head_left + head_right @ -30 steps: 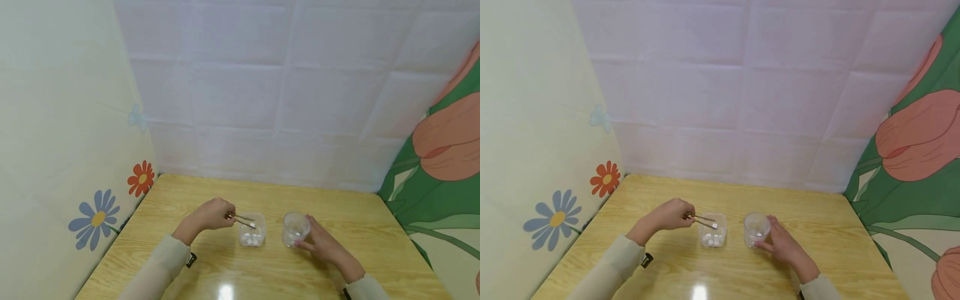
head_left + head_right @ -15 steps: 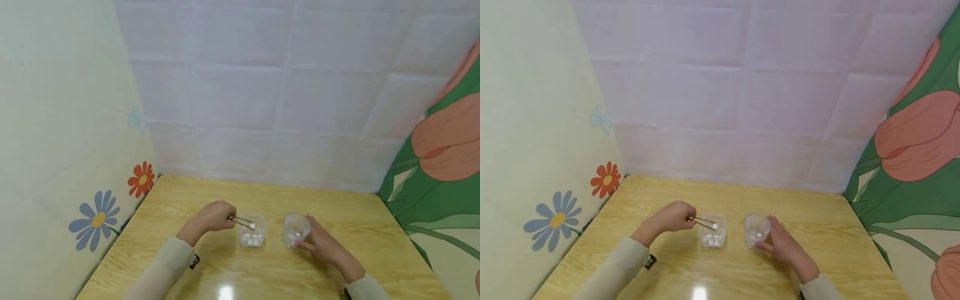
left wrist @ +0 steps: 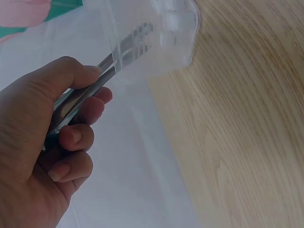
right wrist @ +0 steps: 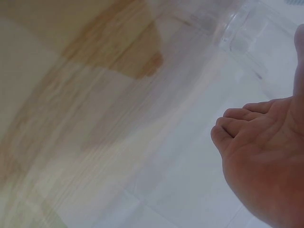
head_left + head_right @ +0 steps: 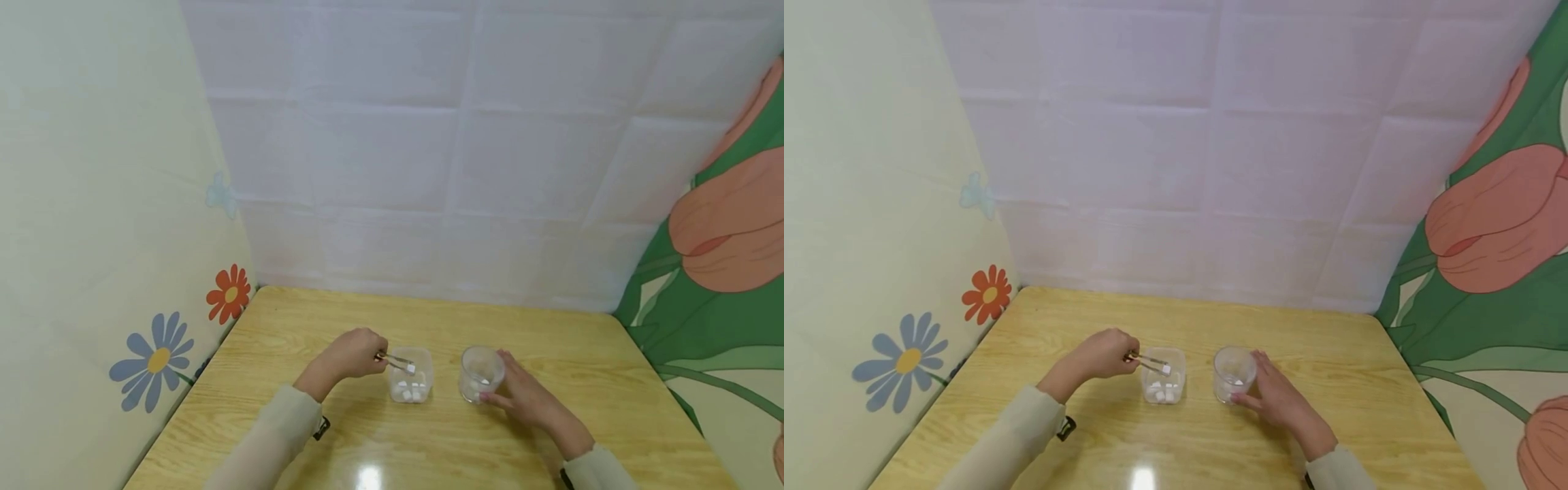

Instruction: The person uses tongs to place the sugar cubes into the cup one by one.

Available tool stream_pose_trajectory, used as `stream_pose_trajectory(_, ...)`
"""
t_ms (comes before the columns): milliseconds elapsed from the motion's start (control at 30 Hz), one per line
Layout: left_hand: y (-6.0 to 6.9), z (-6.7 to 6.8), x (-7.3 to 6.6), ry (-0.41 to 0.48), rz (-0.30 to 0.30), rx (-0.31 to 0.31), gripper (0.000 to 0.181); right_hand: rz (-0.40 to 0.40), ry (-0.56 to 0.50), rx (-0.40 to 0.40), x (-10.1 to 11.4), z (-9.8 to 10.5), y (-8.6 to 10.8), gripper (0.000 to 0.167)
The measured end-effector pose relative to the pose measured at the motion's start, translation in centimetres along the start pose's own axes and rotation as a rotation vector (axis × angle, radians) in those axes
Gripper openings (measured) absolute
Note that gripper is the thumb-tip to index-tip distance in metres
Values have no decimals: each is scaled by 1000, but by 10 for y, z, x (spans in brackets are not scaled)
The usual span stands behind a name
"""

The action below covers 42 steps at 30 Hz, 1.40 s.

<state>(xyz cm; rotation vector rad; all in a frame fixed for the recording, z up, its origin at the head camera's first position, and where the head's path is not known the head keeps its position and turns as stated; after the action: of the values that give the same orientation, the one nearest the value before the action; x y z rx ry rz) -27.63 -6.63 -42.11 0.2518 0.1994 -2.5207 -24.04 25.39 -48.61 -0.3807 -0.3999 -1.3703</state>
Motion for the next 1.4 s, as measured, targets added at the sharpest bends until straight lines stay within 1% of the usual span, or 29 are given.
stream_pose_trajectory(233, -1, -2, -1, -20, 0, 0, 16, -13, -11, 12, -1, -1, 0, 92)
stream_pose_trajectory(433, -3, -4, 0, -35, 7, -2, 18, -19, -9, 20, -2, -2, -1, 92)
stream_pose_trajectory(700, -7, -3, -2, -39, 46, 19, 24, -13, -16, 23, 0, 0, 0, 91)
stream_pose_trajectory(900, -11, -3, -4, -84, 51, 28, 26, -21, -11, 24, 1, 0, 1, 91)
stream_pose_trajectory(1067, -13, -2, -6, -103, 59, 29, 28, -15, -14, 19, 2, 0, 1, 90)
stream_pose_trajectory(1400, -15, -3, -6, -96, 65, 37, 32, -20, -19, 30, 1, -3, 1, 91)
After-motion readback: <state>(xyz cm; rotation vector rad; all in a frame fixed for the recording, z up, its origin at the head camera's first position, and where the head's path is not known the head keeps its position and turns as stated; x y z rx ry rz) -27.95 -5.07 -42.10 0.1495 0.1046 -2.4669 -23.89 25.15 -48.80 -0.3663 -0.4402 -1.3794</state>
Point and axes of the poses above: each hand's wrist, its own y-axis away from the middle knuckle, its own z-axis out of the back of the hand, x = y × z, the point moved 5 cm from there along -y, towards the middle knuckle, and after that the axes turned 15 degrees about -z, right-handed, at the moved point
